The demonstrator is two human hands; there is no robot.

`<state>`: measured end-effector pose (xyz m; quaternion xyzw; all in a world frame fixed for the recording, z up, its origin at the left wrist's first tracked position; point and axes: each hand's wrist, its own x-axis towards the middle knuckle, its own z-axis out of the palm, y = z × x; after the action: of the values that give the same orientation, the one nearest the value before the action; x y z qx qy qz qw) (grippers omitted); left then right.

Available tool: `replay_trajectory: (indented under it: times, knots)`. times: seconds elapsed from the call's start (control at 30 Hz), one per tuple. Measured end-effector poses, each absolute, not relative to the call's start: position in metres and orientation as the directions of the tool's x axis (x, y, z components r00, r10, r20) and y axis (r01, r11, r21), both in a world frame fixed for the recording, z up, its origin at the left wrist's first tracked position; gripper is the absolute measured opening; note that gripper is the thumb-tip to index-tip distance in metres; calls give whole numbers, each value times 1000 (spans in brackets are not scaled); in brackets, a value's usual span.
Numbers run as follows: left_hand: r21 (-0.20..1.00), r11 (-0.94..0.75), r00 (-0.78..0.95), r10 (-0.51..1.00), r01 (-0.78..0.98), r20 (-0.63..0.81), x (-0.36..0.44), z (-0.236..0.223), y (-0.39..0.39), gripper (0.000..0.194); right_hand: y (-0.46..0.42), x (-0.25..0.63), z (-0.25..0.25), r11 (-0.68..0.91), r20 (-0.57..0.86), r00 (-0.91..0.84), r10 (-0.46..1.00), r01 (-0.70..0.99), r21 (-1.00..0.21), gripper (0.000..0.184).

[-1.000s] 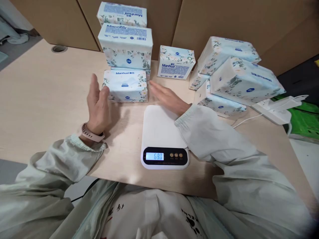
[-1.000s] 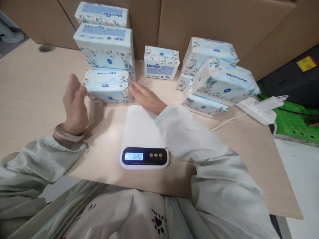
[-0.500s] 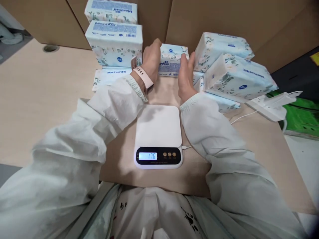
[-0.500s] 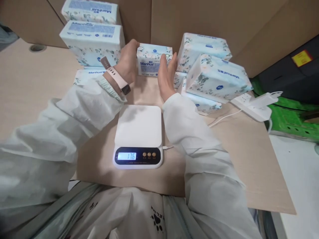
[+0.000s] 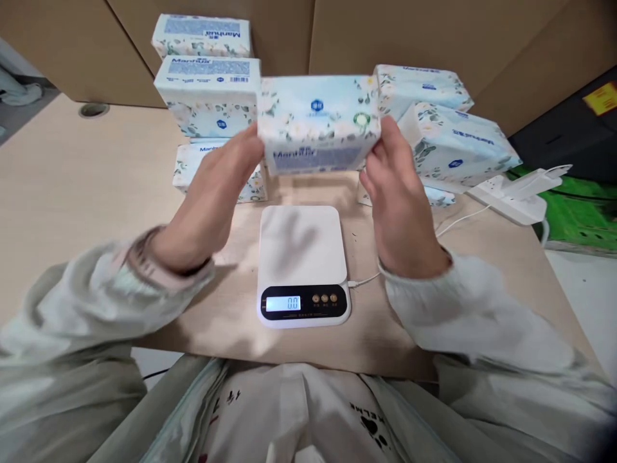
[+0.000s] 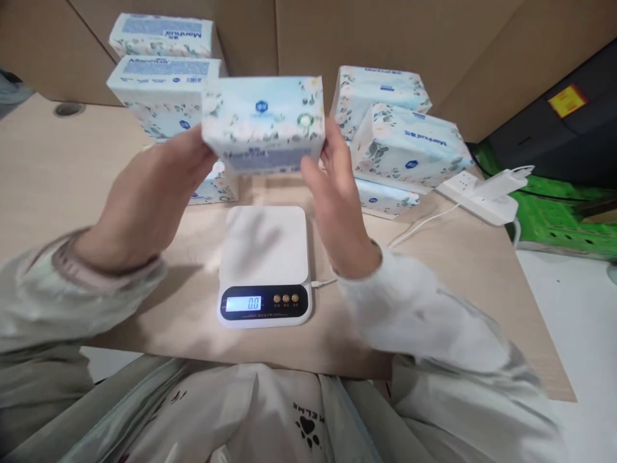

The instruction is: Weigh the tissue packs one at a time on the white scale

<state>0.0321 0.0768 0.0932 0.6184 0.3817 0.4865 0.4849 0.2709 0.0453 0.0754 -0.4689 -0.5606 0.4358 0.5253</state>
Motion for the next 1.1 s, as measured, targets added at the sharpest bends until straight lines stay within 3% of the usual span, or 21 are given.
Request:
replay_trajectory:
  times: [0.07,0.23,0.47,1.1]
  knots:
    - [937,-350,273,902,6,336,12,90,23,38,-5,278,70,211,204,-80,976,87,-974,70]
    - [955,-267,232,945,132,232,-10,56,-45,50,-77,286,38,154,140,-80,987,207,-966,70]
    - [868,-489,-65,867,85,494,-4,20,-14,34,-56,291,-10,444,497,131,858,297,-845,53]
    - [929,-369,-91,925,8,368,-13,11,-7,33,-53,298,-11,319,388,181,904,320,-892,45]
